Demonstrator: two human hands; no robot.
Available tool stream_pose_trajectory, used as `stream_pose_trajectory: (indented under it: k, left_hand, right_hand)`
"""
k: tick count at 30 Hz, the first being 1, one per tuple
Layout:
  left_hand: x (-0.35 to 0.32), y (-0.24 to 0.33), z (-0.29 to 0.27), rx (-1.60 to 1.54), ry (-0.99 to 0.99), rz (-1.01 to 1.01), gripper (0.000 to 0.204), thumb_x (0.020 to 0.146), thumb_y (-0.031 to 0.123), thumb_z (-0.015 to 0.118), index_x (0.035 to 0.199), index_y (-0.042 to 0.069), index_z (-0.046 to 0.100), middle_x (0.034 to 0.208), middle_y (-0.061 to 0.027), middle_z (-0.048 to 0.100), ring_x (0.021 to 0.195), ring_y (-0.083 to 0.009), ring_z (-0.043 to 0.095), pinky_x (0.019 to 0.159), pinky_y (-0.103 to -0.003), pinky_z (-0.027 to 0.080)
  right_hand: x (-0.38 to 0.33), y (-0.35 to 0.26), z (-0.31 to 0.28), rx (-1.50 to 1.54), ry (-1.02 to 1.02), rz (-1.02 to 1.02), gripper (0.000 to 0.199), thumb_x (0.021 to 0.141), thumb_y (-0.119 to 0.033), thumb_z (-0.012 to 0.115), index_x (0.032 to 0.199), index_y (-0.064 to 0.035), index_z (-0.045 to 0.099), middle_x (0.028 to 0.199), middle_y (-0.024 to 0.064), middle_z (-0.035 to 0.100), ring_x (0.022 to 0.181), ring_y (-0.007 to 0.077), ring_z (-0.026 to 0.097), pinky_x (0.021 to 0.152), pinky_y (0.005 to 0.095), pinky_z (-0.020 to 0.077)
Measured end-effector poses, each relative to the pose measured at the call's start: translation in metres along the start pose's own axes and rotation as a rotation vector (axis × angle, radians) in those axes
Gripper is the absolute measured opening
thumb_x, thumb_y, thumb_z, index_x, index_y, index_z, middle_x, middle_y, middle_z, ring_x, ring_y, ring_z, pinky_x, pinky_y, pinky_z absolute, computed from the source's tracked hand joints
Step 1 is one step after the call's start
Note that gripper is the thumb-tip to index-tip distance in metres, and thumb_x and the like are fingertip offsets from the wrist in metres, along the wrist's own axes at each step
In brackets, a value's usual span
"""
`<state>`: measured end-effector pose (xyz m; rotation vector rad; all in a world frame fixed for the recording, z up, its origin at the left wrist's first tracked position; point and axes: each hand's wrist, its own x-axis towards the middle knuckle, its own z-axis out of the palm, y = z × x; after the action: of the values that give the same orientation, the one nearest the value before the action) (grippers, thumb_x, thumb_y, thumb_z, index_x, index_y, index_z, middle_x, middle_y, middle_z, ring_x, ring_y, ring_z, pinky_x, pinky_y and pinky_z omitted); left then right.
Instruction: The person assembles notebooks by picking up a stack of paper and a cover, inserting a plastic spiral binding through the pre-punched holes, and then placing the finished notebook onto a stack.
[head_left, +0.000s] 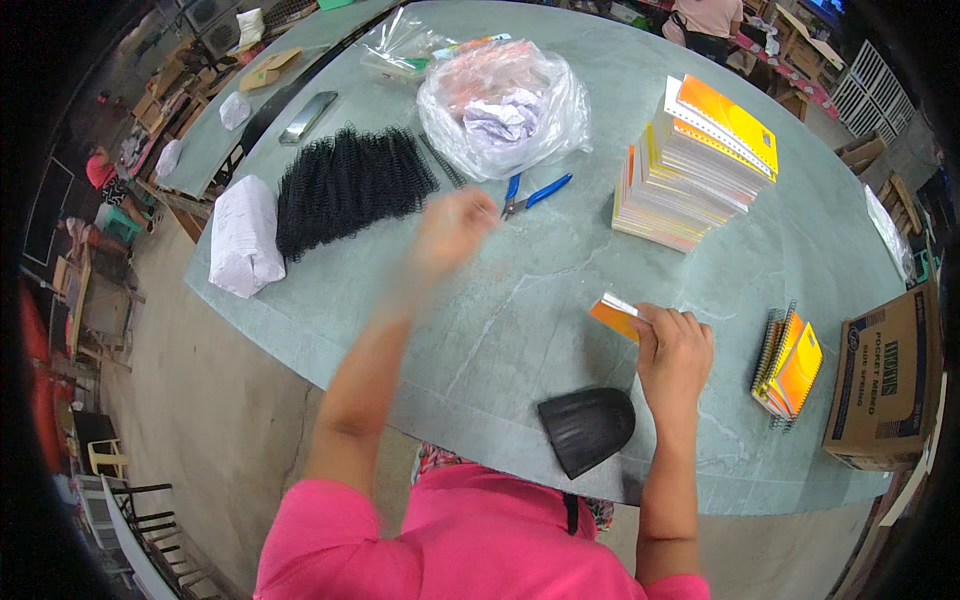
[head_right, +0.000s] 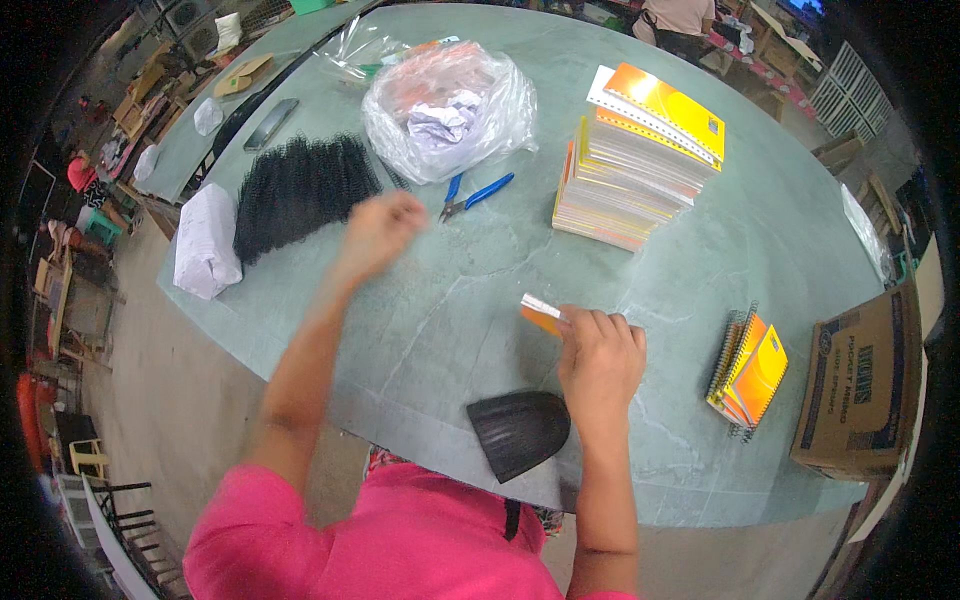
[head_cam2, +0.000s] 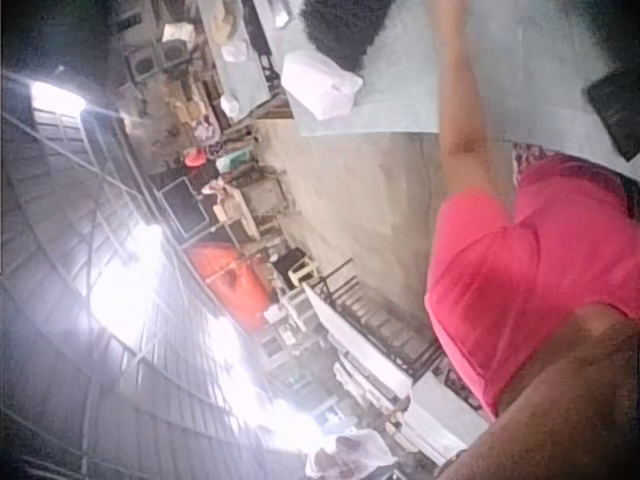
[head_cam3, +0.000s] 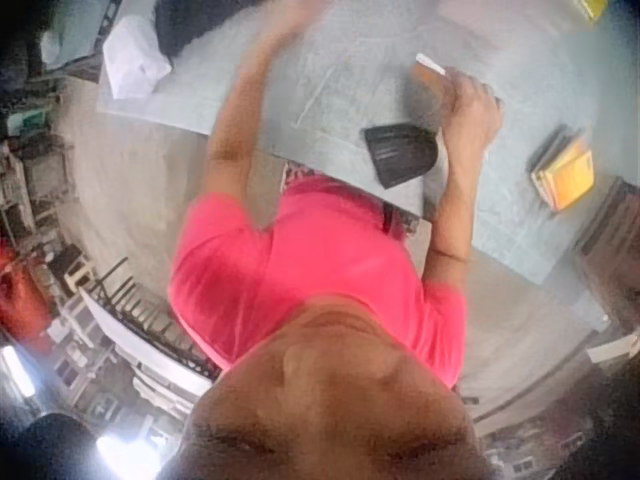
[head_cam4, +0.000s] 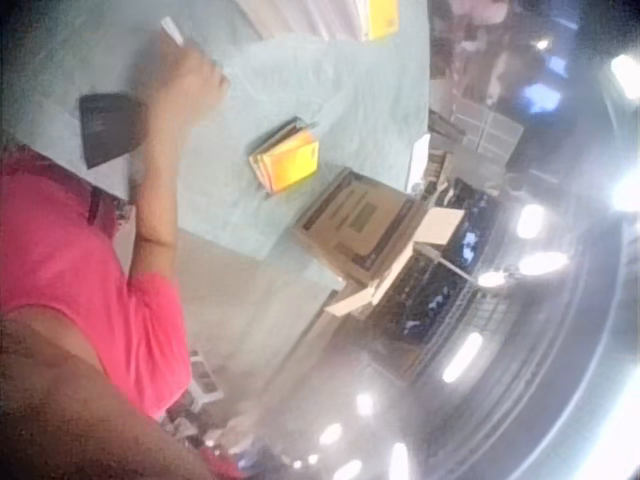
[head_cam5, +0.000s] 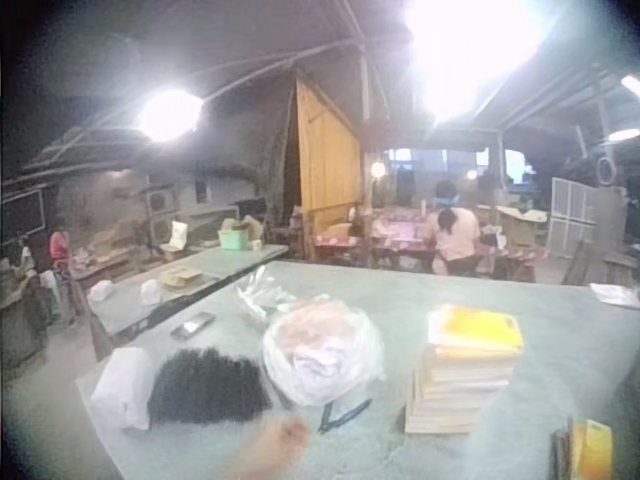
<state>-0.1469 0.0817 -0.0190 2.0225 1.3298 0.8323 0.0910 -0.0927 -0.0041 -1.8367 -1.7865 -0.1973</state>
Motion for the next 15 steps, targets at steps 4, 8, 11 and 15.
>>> stream_pose_trajectory:
  k: [4,8,11,15]
  left_hand:
    - [0.051,-0.047,-0.030,0.195,0.120,-0.053,0.020,0.078,0.015,0.064,0.092,0.001,0.063,0.079,-0.0146,0.066,0.072,-0.0251,0.065,0.068,-0.038,0.050]
    - [0.074,-0.074,0.003,0.417,0.168,0.004,0.022,0.079,0.019,0.063,0.092,0.000,0.062,0.084,-0.0178,0.065,0.078,-0.0326,0.064,0.073,-0.041,0.049]
    - [0.074,-0.075,0.029,0.620,0.292,0.030,0.028,0.078,0.021,0.063,0.098,0.001,0.059,0.087,-0.0202,0.063,0.081,-0.0386,0.061,0.075,-0.046,0.048]
    - [0.045,-0.035,0.031,0.514,0.004,-0.091,0.031,0.076,0.013,0.060,0.103,-0.001,0.054,0.091,-0.0252,0.061,0.087,-0.0419,0.060,0.078,-0.048,0.047]
  right_hand:
    - [-0.006,0.006,0.015,0.015,-0.028,0.062,0.012,0.075,-0.011,0.066,0.087,-0.0092,0.066,0.077,0.0087,0.064,0.070,0.0276,0.060,0.062,0.0384,0.0424]
    - [-0.007,-0.001,0.017,0.100,-0.066,0.044,0.012,0.075,-0.008,0.064,0.087,-0.0100,0.065,0.073,0.0100,0.062,0.068,0.0289,0.059,0.061,0.0398,0.0427]
    - [-0.010,-0.001,0.016,0.145,-0.088,0.051,0.012,0.076,-0.009,0.064,0.088,-0.0097,0.066,0.073,0.0109,0.062,0.069,0.0296,0.059,0.062,0.0401,0.0435]
    - [-0.012,0.007,0.008,0.200,-0.051,0.098,0.012,0.078,-0.010,0.063,0.090,-0.0089,0.066,0.075,0.0110,0.063,0.070,0.0295,0.060,0.062,0.0402,0.0441]
